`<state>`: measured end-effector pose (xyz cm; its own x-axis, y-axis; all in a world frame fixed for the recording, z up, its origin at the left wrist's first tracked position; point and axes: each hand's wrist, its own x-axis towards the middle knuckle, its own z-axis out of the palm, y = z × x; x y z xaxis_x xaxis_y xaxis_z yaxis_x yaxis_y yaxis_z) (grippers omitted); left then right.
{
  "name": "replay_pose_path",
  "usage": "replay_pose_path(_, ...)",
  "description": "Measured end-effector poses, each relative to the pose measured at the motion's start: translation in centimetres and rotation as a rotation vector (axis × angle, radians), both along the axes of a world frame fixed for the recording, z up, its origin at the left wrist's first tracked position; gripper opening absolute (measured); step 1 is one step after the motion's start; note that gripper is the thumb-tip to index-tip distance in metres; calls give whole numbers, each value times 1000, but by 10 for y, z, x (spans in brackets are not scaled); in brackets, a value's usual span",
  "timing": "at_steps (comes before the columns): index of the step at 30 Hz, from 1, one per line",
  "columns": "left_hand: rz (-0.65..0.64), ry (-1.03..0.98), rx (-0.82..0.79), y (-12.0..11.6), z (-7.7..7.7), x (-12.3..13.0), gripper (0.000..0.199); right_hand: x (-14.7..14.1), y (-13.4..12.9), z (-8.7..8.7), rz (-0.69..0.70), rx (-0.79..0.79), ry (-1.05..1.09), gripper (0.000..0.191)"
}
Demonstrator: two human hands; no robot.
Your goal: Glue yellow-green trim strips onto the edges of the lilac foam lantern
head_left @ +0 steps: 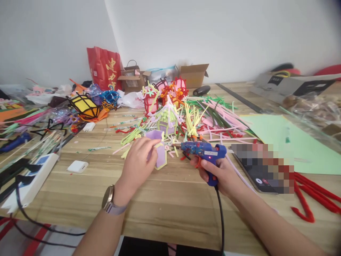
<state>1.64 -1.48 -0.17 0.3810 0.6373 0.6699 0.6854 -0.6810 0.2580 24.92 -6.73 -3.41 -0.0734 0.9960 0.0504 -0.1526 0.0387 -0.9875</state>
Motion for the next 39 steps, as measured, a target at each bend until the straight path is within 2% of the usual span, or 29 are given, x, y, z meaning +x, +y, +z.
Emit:
replay_pose_path(7,-71,11,54,-15,3,9,23,0,-4,2,-65,-146,93,47)
replay_pose_path(12,-57,-5,44,-21,4,12,22,-1,-5,4,-13,-191,103,47)
replay_pose_path(20,41,59,-150,-18,2,9,10,-2,-7,0,3,-196,61,46)
replay_pose_path(23,61,72,-191,-15,2,9,15,-2,-6,-4,11,-188,58,46)
replay_pose_path(27,70,-60,-279,-14,3,10,27,0,-7,-9,-2,-135,-11,45)
replay_pose_path(32,94,-205,-315,-17,7,14,27,3,-11,-14,15,-81,-105,43)
replay_pose_path(39,78,-319,-358,-21,5,18,30,1,-15,-14,-102,-55,-141,37)
